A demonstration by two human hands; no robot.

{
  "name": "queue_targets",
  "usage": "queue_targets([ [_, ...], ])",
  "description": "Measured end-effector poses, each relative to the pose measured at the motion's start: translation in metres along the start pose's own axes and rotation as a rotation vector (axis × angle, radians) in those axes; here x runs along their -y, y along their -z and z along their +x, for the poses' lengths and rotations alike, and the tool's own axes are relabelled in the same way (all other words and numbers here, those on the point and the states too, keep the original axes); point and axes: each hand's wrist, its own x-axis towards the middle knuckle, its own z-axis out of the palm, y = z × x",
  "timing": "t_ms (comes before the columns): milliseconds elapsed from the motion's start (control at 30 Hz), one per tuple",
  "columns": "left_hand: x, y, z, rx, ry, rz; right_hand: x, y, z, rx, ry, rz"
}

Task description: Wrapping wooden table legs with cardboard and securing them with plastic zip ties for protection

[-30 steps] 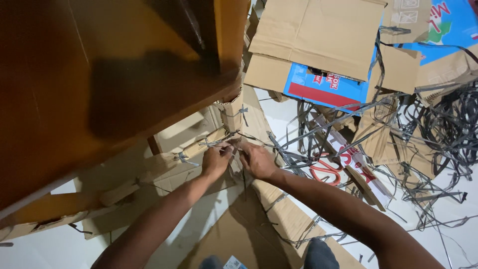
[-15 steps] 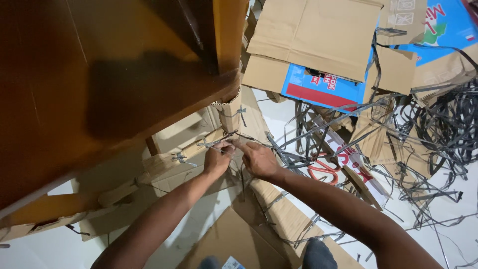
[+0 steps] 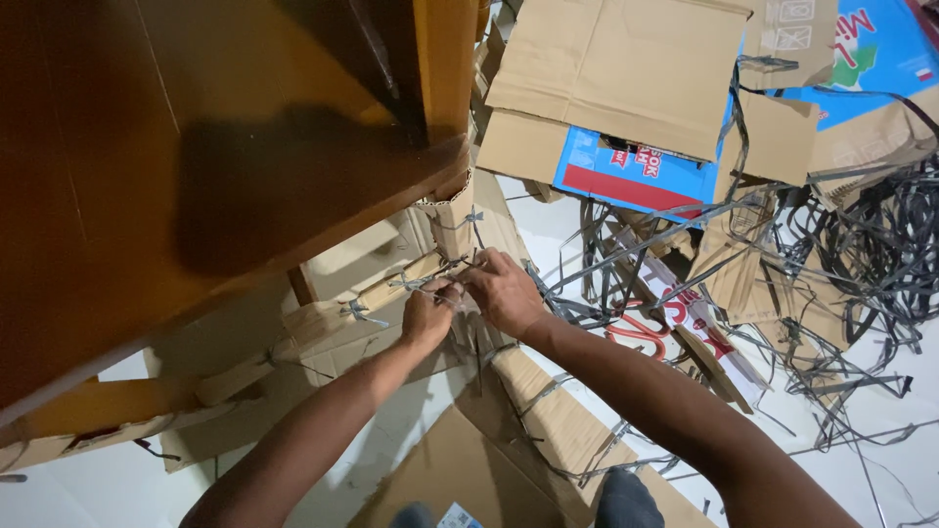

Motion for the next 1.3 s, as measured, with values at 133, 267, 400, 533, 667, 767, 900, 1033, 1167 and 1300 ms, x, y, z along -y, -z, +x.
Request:
queue_targets([
  [133,-0.017,0.008,-0.011,-0.024,0.128,-0.095,0.005,0.003,-0.001,-0.039,-0.017,0.061],
  [267,0.015,-0.011,0.01,0.002,0.132,-0.239,0.005,-0.001,-0.002,-0.026,-0.066,0.07],
  [400,0.012,-0.001,0.003,-0.009,0.059,-0.212,-0.004,-0.029,-0.006,0.018,-0.262,0.16],
  [533,0.001,0.005,-0.002,-0.029,0.226,-0.252,-0.013,-0.037,-0.006,0.062,-0.367,0.233],
  [667,-0.006,-0.001,-0.002,-0.048,0.238,-0.217,-0.01,-0.031,-0.006,0.003,-0.557,0.443],
  [767,-0.011,0.001,-0.008,-0.052,0.163,-0.256,-0.009,-0.033,-0.006,-0.022,-0.598,0.552],
  [900,-0.008,0.004,-0.01,-0.023,0.121,-0.314,0.01,-0.014,0.003,-0.024,-0.432,0.319],
  [1033,-0.002,0.003,-0.011,-0.04,0.092,-0.345,-0.003,-0.03,-0.004,0.036,-0.31,0.205],
  [1167,0.014,-0.007,0.005,-0.046,0.053,-0.278,-0.013,-0.044,-0.012,0.063,-0.293,0.268],
  [1300,-0.035,0.012,-0.018,-0.072,0.0,-0.148,0.001,-0.029,-0.005,0.096,-0.327,0.347],
])
